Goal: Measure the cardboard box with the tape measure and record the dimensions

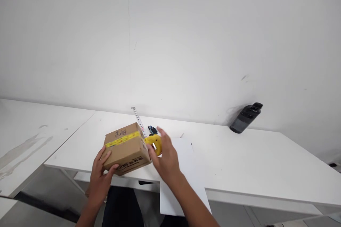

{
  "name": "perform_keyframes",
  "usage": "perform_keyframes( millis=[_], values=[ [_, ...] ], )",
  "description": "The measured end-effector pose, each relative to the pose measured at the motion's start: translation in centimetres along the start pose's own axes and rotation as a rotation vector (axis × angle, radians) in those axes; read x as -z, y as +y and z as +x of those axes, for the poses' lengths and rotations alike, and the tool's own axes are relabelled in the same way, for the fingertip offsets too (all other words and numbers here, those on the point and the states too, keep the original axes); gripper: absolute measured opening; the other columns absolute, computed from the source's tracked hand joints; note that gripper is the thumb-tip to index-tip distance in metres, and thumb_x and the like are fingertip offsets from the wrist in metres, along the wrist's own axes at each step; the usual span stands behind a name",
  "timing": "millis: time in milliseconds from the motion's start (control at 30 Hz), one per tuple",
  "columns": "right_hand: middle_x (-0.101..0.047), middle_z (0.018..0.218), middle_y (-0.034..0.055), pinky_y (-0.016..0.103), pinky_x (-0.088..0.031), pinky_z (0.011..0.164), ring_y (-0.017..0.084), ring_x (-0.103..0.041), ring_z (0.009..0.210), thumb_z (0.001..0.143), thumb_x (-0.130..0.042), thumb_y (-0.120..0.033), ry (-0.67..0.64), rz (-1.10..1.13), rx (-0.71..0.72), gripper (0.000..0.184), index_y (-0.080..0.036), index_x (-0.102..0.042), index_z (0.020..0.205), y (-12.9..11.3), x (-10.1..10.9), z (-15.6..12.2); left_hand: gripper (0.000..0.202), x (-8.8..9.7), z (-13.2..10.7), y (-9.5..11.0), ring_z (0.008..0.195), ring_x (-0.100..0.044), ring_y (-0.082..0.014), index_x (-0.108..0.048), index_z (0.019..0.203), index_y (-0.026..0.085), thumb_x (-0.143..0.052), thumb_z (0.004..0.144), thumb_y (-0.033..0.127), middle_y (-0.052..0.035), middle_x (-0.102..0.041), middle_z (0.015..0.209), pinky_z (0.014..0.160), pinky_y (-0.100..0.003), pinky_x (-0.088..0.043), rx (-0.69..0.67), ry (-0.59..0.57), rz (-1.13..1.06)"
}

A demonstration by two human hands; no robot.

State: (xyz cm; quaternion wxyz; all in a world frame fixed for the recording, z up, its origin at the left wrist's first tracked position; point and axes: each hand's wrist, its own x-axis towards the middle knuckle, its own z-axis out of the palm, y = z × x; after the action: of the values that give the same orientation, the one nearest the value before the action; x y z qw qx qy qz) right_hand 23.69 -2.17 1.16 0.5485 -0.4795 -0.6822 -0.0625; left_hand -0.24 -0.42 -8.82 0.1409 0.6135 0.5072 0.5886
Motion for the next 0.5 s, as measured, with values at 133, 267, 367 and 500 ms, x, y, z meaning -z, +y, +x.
perform_keyframes(
  millis=[133,267,367,500],
  values=[
    [-0.056,0.130,0.0116,0.036,-0.059,0.073,0.019,-0.066,0.087,0.086,-0.066,-0.037,-0.022,0.286,-0.289,0.102,-0.033,0.010,0.154,2.6,0.2,0.3,0.052,0.6,-0.8,-3.3,0.135,-0.043,-0.0277,-0.052,0.131,0.031,-0.065,0.083,0.044,-0.0076,-0.044,0.148,0.093,-0.042,-0.055,0.177,-0.076,-0.121],
    [-0.059,0.120,0.0082,0.038,-0.057,0.079,0.019,-0.065,0.093,0.086,-0.065,-0.036,-0.211,0.347,-0.372,0.102,-0.032,0.012,0.153,4.1,-0.3,0.8,0.046,0.1,-1.6,-5.5,0.136,-0.043,-0.0304,-0.056,0.130,0.026,-0.058,0.087,0.042,-0.0107,-0.057,0.137,0.105,-0.053,-0.044,0.137,-0.229,0.121],
    [-0.059,0.121,0.0080,0.041,-0.052,0.090,0.020,-0.062,0.104,0.088,-0.061,-0.033,-0.353,0.343,-0.288,0.090,-0.031,0.000,0.155,4.6,-0.6,1.9,0.046,-0.5,-1.9,-6.2,0.137,-0.041,-0.0310,-0.053,0.134,0.026,-0.054,0.089,0.040,-0.0107,-0.058,0.137,0.110,-0.059,-0.033,0.044,-0.209,0.288],
    [-0.058,0.123,0.0073,0.042,-0.049,0.096,0.019,-0.059,0.108,0.090,-0.054,-0.027,-0.508,0.335,-0.183,0.070,-0.030,-0.019,0.151,4.6,-1.0,3.9,0.046,-1.0,-2.4,-7.1,0.127,-0.053,-0.0288,-0.053,0.133,0.022,-0.050,0.090,0.038,-0.0119,-0.063,0.130,0.112,-0.060,-0.027,-0.027,-0.213,0.389]
  ],
)
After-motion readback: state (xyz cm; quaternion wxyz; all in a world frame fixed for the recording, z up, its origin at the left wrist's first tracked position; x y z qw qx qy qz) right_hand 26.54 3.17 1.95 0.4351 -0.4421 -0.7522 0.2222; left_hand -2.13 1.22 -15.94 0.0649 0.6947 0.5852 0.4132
